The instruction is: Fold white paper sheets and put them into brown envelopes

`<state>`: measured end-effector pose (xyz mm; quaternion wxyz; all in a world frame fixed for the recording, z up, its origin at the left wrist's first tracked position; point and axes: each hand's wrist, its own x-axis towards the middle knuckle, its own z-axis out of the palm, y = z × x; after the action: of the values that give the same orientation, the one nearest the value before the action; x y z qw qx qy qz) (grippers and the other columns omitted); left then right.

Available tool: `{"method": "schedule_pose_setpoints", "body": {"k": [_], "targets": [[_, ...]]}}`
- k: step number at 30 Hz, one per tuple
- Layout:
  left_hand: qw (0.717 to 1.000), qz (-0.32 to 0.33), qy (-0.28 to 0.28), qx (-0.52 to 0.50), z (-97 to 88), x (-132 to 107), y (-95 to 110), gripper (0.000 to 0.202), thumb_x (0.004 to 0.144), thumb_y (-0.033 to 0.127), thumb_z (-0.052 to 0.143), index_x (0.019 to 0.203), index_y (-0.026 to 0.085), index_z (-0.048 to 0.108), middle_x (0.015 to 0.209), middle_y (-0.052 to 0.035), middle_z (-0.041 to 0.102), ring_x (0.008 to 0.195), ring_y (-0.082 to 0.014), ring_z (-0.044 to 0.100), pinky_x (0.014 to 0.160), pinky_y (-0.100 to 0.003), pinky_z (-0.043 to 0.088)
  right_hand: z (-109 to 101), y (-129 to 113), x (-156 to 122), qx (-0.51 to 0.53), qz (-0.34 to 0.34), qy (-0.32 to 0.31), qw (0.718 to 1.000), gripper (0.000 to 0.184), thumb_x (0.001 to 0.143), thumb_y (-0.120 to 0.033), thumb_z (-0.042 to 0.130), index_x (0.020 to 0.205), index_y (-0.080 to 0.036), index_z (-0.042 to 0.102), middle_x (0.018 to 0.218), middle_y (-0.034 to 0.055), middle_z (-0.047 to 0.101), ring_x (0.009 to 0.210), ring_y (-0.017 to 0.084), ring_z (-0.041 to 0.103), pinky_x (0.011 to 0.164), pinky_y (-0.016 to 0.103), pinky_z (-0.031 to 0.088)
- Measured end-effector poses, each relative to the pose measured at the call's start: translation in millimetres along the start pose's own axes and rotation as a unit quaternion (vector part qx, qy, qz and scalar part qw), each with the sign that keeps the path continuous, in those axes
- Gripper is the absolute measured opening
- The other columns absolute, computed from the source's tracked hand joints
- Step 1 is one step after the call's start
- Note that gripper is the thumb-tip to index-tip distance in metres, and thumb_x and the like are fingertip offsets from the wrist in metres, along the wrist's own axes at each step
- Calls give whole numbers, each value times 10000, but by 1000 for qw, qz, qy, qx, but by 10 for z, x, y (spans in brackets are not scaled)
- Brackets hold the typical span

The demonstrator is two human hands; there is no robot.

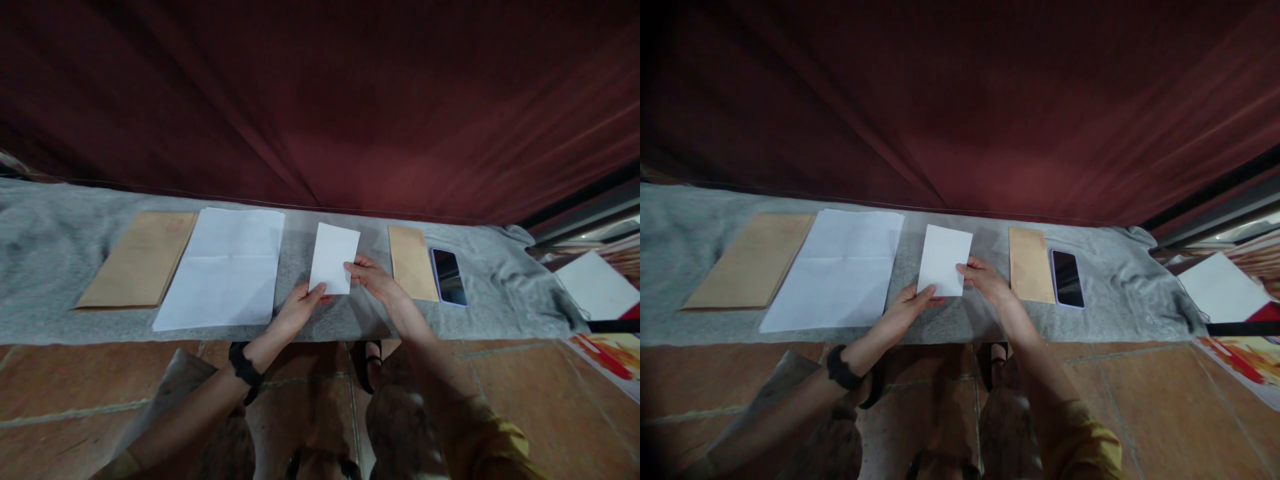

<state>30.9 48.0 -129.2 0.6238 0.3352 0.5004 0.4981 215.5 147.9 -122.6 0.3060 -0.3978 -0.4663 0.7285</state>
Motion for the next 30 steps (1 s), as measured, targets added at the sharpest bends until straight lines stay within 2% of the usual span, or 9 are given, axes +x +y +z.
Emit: {"method": "schedule_pose_setpoints", "body": {"k": [3,7,12,14,17,21,25,27,30], "targets": [[999,16,12,44,-33,28,76,450,752,523,778,996,145,756,1024,-89,774,930,-252,689,859,-395,552,-32,-14,3,-26,-5,-3,1000,420,709,-469,837,989,-171,739,884,46,763,758,173,667,675,280,498],[997,42,35,46,-76,74,218,396,743,485,771,962,156,755,970,-67,767,847,-206,663,780,-323,520,-81,-51,5,-85,3,-29,996,419,698,-497,825,928,-160,733,831,28,744,729,159,633,673,267,465],[990,60,113,59,-186,140,329,359,710,456,767,910,161,731,769,-17,698,682,-150,584,597,-249,444,-137,2,43,-167,10,-37,985,355,726,-500,771,864,-178,716,739,-9,691,654,138,580,606,250,419],[988,51,127,67,-235,168,330,322,678,431,770,856,168,716,695,10,660,600,-124,535,537,-235,406,-138,47,82,-194,-11,-23,981,321,748,-489,739,850,-185,714,727,-16,678,644,136,581,602,250,419],[989,34,119,86,-289,201,300,250,648,390,763,739,177,670,616,29,620,512,-99,481,472,-225,361,-123,89,148,-254,-74,39,964,262,799,-440,681,861,-189,722,755,-3,694,680,156,614,622,262,449],[986,32,122,106,-319,221,238,213,653,364,740,703,189,628,601,25,622,509,-113,526,447,-225,385,-74,77,166,-369,-171,119,906,219,877,-298,590,992,-192,743,953,53,749,849,202,679,776,319,531],[987,8,135,91,-329,218,173,248,651,370,747,718,199,581,677,10,669,571,-146,617,511,-261,498,110,100,53,-430,-251,160,852,333,976,-260,475,1219,-212,697,1211,92,712,1114,219,663,1010,375,515],[987,-1,139,78,-335,208,145,284,637,376,769,720,204,560,700,15,669,621,-161,650,572,-294,553,272,153,-40,-439,-268,150,845,394,1028,-311,417,1340,-210,635,1332,101,663,1248,211,609,1100,380,473],[989,-7,135,68,-352,191,113,301,625,365,782,727,209,547,697,27,658,659,-173,667,622,-330,590,531,273,-183,-483,-256,78,833,491,1072,-394,330,1509,-227,478,1536,81,513,1440,180,445,1218,384,363]]}}
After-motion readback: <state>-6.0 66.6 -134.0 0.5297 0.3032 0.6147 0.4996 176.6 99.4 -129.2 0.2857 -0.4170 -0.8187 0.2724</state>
